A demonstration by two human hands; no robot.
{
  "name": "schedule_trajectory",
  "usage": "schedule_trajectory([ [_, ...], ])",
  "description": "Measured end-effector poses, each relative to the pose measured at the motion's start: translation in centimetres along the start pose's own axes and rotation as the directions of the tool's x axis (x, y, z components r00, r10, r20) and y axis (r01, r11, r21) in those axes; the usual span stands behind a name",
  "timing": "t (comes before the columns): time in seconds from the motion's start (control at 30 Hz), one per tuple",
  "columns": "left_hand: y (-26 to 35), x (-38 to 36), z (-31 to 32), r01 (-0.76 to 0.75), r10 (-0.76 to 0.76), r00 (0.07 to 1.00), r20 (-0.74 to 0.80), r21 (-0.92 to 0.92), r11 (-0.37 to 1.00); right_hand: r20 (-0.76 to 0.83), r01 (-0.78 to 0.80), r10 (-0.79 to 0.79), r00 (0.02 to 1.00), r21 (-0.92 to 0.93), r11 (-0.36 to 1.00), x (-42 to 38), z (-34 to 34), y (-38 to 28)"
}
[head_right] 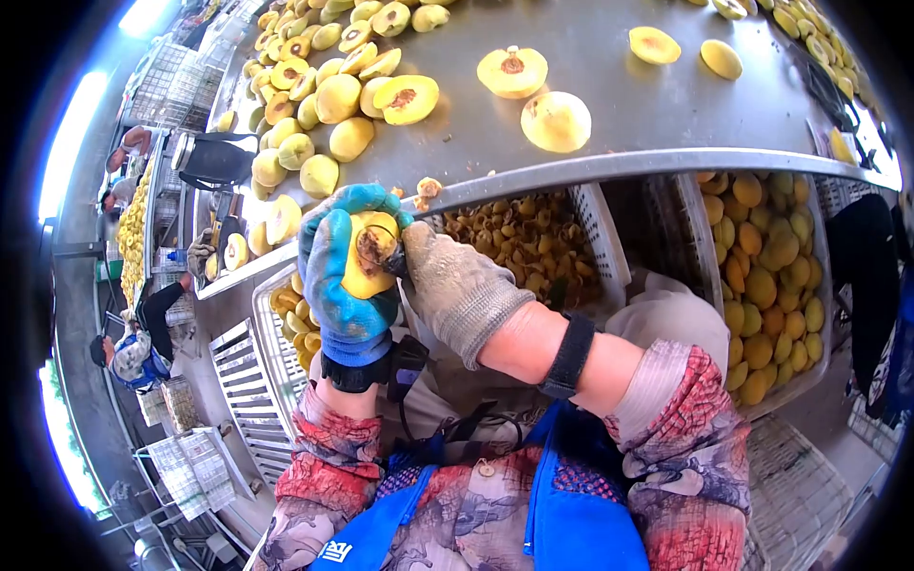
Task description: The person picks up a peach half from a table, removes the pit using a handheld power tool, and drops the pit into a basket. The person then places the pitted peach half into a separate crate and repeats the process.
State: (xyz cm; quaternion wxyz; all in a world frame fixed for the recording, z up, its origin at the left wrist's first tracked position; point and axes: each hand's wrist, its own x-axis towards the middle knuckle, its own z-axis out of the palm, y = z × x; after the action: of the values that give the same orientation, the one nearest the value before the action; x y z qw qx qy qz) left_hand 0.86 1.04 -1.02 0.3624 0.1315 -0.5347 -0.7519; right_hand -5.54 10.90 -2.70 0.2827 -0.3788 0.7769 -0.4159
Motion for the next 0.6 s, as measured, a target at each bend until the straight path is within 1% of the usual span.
schedule_trajectory([
  [0.03,0.2,0.0,0.0,0.004,-0.004,0.999,0.032,0.002,1.0,-0.041,0.086,-0.086,0.995,0.0,0.996,-0.2,0.4,0.5],
  [0.13,0.1,0.0,-0.5,-0.056,0.052,0.997,0.052,0.089,0.994,-0.084,0.162,-0.154,0.984,0.1,0.982,-0.4,0.7,0.5],
  [0.17,0.1,0.0,-0.7,-0.052,0.047,0.998,0.047,0.116,0.992,-0.027,0.095,-0.093,0.995,0.093,0.991,-0.4,0.6,0.2],
  [0.3,-0.1,-0.4,-0.4,-0.178,0.174,0.984,0.041,0.257,0.95,-0.025,0.121,-0.119,0.993,0.129,0.984,-0.1,1.0,0.6],
  [0.4,0.2,-0.4,-0.6,-0.162,0.141,0.985,0.097,0.267,0.95,0.071,0.024,-0.037,0.997,0.18,0.983,-0.1,0.7,0.0],
  [0.43,0.1,-0.3,-0.8,-0.169,0.147,0.984,0.099,0.274,0.947,0.132,-0.031,0.009,0.991,0.171,0.985,0.0,0.2,-0.4],
  [0.53,0.1,-0.4,-0.6,-0.115,0.102,0.993,0.059,0.316,0.942,0.156,-0.085,0.056,0.986,0.188,0.978,-0.1,0.5,-0.5],
  [0.6,0.2,-0.2,-1.0,-0.046,0.035,0.998,0.045,0.299,0.953,0.156,-0.102,0.069,0.985,0.214,0.971,-0.6,0.2,-0.6],
])
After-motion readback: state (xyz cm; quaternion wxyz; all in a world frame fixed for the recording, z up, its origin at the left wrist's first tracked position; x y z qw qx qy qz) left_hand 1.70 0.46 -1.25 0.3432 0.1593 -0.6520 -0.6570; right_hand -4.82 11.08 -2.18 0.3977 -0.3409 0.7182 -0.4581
